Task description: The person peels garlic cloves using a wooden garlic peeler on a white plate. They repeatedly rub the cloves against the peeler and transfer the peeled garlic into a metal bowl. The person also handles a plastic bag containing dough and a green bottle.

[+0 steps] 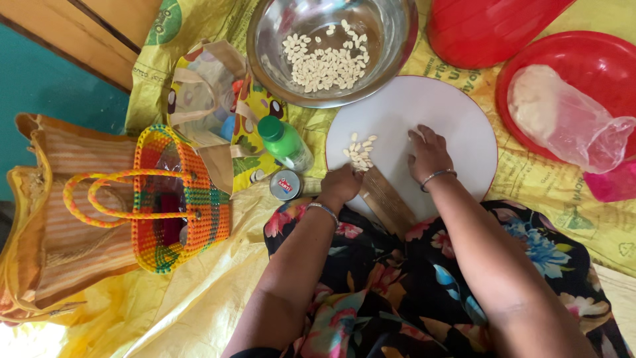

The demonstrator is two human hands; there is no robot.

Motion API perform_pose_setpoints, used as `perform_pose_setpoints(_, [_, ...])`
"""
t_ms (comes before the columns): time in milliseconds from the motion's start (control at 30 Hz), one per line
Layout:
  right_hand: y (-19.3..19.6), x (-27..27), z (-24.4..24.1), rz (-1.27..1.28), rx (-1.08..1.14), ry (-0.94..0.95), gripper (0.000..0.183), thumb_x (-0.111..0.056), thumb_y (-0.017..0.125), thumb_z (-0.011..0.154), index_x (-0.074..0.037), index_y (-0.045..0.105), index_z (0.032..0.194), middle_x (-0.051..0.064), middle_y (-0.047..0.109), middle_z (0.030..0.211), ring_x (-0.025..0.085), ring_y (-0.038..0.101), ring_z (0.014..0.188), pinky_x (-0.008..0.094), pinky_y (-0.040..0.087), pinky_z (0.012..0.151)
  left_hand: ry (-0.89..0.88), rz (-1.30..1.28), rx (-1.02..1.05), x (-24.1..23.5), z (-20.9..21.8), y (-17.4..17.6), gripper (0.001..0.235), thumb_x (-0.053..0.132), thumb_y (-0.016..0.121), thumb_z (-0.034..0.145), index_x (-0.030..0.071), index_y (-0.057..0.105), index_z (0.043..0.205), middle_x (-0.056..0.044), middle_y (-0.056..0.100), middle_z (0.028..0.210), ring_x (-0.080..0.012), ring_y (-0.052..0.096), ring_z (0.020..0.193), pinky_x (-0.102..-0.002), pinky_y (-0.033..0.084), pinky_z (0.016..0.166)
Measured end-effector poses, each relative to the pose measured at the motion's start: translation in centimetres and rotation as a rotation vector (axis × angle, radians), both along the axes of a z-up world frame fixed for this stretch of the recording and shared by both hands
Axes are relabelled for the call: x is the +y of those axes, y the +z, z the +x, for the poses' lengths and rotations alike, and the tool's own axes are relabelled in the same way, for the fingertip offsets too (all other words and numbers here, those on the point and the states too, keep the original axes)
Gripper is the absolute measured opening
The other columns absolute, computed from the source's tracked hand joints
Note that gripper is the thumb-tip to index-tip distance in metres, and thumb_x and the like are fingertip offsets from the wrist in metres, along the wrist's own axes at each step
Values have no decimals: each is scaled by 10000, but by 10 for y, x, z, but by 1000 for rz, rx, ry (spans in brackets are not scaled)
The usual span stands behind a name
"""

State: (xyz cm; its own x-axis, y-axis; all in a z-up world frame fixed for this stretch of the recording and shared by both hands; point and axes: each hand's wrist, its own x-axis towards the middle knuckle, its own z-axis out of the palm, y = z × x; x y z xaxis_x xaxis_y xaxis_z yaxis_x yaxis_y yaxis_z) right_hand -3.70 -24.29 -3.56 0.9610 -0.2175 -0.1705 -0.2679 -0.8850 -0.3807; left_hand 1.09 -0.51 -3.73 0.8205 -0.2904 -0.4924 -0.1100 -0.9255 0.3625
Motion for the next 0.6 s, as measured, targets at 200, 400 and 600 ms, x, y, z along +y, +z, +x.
perform_pose_setpoints(200, [-16, -7, 4, -99, 3, 118, 698, -92, 606, 874, -177, 382, 1529, 86, 261, 1646, 389, 288, 1468, 461, 384, 1113, 22, -36, -26, 0, -1, -7, 484, 493, 414, 1019, 110, 656, 1188, -183, 700, 1214, -433, 638, 1157, -533, 486, 1009])
perform_pose_setpoints(400, [-22, -8, 1, -77, -17, 148, 455, -9, 522, 915, -142, 620, 1339, 99, 556, 1448, 342, 520, 1333, 424, 486, 1079, 33, -43, -28, 1, -1, -11, 474, 466, 398, 1025, 107, 660, 1190, -188, 709, 1209, -426, 650, 1158, -536, 492, 1004])
perform_pose_setpoints(600, [4, 17, 2, 72, 45, 257, 198, -52, 621, 881, -102, 739, 1032, 127, 699, 1131, 326, 676, 1059, 434, 538, 952, 51, -43, -6, -1, -1, 1, 441, 425, 471, 969, 122, 650, 1236, -177, 693, 1247, -409, 637, 1178, -505, 492, 1020])
